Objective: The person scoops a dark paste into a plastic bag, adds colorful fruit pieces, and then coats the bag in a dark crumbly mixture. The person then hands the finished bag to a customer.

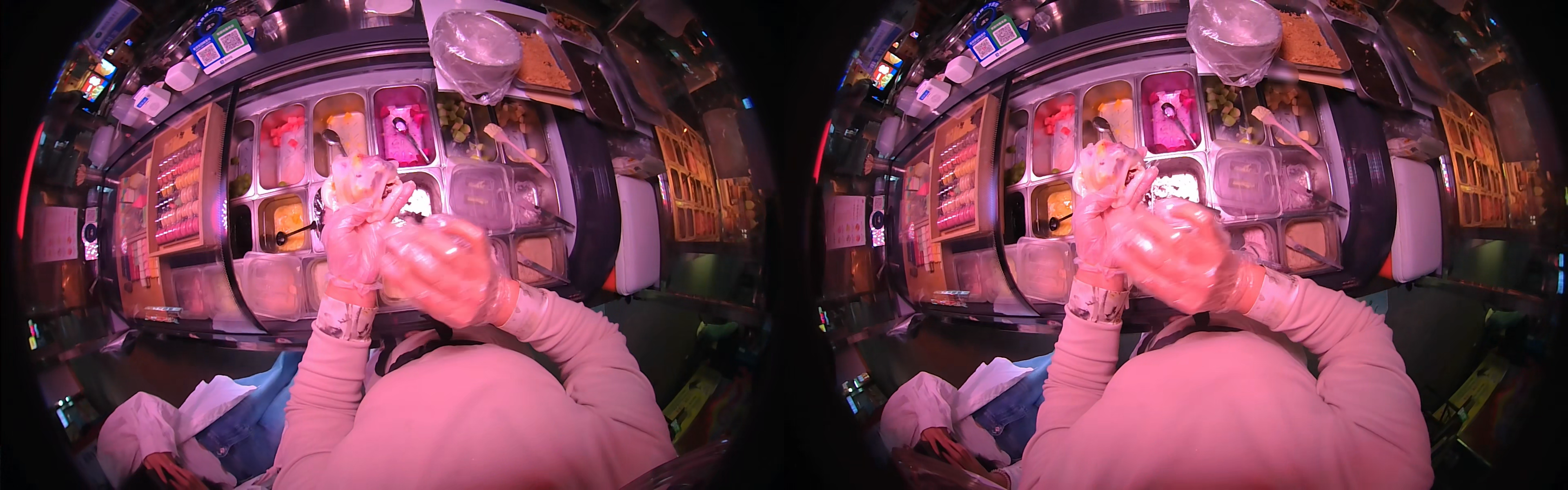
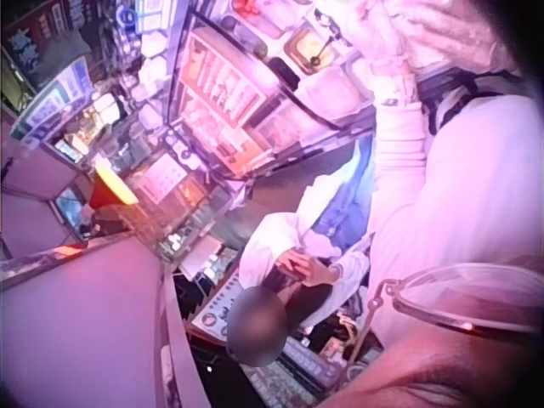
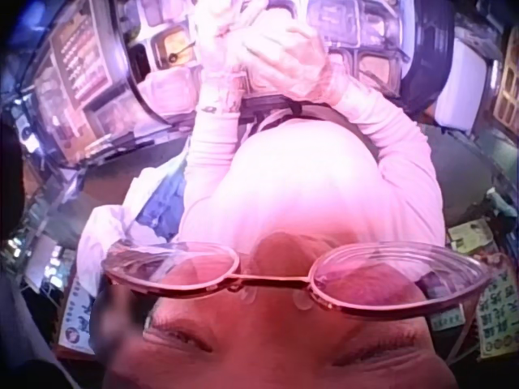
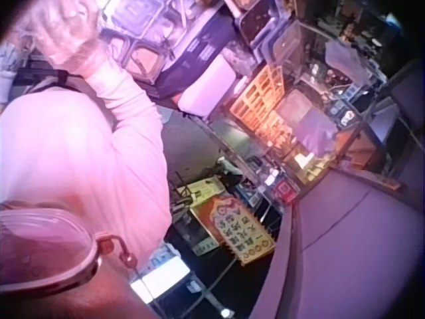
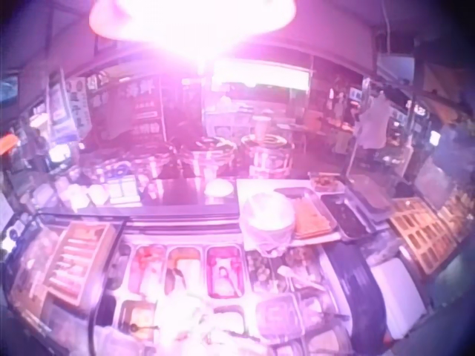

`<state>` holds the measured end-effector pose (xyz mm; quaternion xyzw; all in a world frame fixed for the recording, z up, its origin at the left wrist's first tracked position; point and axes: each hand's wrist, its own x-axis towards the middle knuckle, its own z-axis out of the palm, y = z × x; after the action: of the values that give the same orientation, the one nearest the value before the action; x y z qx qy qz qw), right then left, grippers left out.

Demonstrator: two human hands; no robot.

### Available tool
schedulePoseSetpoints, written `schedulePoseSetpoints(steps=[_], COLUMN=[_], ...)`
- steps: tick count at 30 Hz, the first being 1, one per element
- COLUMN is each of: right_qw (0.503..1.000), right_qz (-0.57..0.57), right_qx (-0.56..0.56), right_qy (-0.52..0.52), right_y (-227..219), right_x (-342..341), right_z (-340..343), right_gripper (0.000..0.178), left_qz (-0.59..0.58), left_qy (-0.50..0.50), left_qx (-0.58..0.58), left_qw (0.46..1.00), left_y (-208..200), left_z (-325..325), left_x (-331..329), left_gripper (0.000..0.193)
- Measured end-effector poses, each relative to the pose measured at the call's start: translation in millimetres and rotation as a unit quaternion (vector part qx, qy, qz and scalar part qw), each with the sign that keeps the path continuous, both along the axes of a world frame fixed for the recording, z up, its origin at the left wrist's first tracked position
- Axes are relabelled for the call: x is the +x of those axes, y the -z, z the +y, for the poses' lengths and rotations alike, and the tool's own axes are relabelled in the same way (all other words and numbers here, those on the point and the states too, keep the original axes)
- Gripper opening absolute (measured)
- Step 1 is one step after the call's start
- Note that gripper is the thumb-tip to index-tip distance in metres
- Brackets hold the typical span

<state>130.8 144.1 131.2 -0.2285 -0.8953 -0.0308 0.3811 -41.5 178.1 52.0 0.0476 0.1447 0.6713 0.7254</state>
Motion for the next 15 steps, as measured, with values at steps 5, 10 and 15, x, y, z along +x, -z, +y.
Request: schedulePoseSetpoints(steps=[5, 10, 15], right_qw=[0.835, 0.576, 0.547], right_qz=[0.309, 0.46, 0.516], right_qx=[-0.428, -0.669, -0.654], right_qy=[0.154, 0.09, 0.087], right_y=[35, 70, 85], right_x=[-14, -27, -63], right_z=[17, 22, 8], right_gripper=[0.012, 0.022, 0.026], left_qz=[0.016, 0.033, 0.022], left_qy=[-0.034, -0.066, -0.107], left_qx=[0.001, -0.015, -0.026], left_qw=[0.999, 0.997, 0.994], left_y=[-2, 12, 27], left_z=[-14, -23, -28], left_x=[0, 0, -11], left_gripper=[0.078, 0.078, 0.073])
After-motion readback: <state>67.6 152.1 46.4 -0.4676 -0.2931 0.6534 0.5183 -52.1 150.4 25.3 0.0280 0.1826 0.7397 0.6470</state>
